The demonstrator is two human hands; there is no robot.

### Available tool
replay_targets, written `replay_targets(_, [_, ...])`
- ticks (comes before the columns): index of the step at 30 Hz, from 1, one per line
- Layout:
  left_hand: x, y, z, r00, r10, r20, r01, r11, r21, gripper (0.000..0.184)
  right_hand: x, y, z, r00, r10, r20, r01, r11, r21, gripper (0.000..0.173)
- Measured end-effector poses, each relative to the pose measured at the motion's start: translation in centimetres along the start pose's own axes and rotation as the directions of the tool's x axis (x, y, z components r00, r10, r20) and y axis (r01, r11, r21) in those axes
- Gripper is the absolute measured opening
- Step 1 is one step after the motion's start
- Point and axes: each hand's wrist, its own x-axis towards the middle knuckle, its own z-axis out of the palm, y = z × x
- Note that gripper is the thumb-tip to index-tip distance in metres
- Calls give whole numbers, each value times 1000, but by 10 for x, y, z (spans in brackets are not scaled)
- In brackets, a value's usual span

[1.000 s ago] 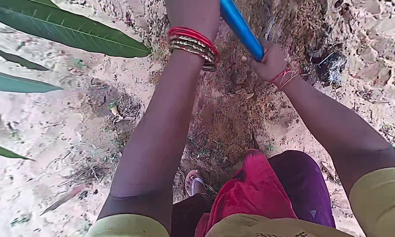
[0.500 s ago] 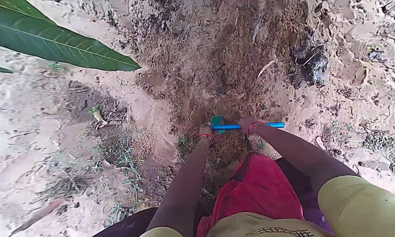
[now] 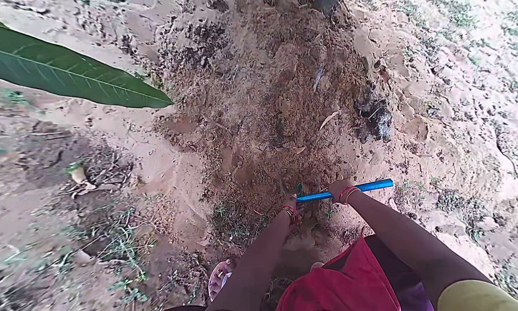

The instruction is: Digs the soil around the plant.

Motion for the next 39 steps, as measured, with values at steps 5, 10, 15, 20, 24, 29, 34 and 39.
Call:
replay_targets(5, [-6, 2, -23, 999, 12, -32, -9, 994, 106, 47, -23, -14, -27, 998, -62, -31, 62, 998, 12, 40])
replay_targets(10, [-26, 7, -62, 971, 119, 209, -234, 662, 712, 51, -50, -38, -50, 986, -148, -74, 147, 989, -17, 27])
replay_targets(15, [-40, 3, -39, 973, 41, 225, -227, 41, 973, 74, -46, -50, -50, 970, -229, -83, 220, 970, -105, 25])
replay_targets(20, [-82, 18, 16, 960, 219, 175, -211, 156, 965, 60, -54, -26, -97, 942, -241, -235, 177, 948, -263, 29])
replay_targets(24, [-158, 162, 86, 792, 590, 157, -307, 162, 938, 56, -129, 32, -229, 679, -198, -707, -91, 933, -348, 24])
replay_targets(29, [-190, 244, 112, 706, 649, 285, -497, 168, 851, 51, -194, 78, -295, 669, -145, -729, -211, 903, -373, 30])
replay_targets(34, [-162, 151, 69, 916, 295, 271, -318, 123, 940, 55, -85, 47, -188, 831, -260, -491, 31, 904, -425, 23])
replay_targets(39, [-138, 116, -3, 977, -8, 211, -209, -186, 960, 56, -32, 9, -82, 909, -339, -242, 284, 930, -233, 29])
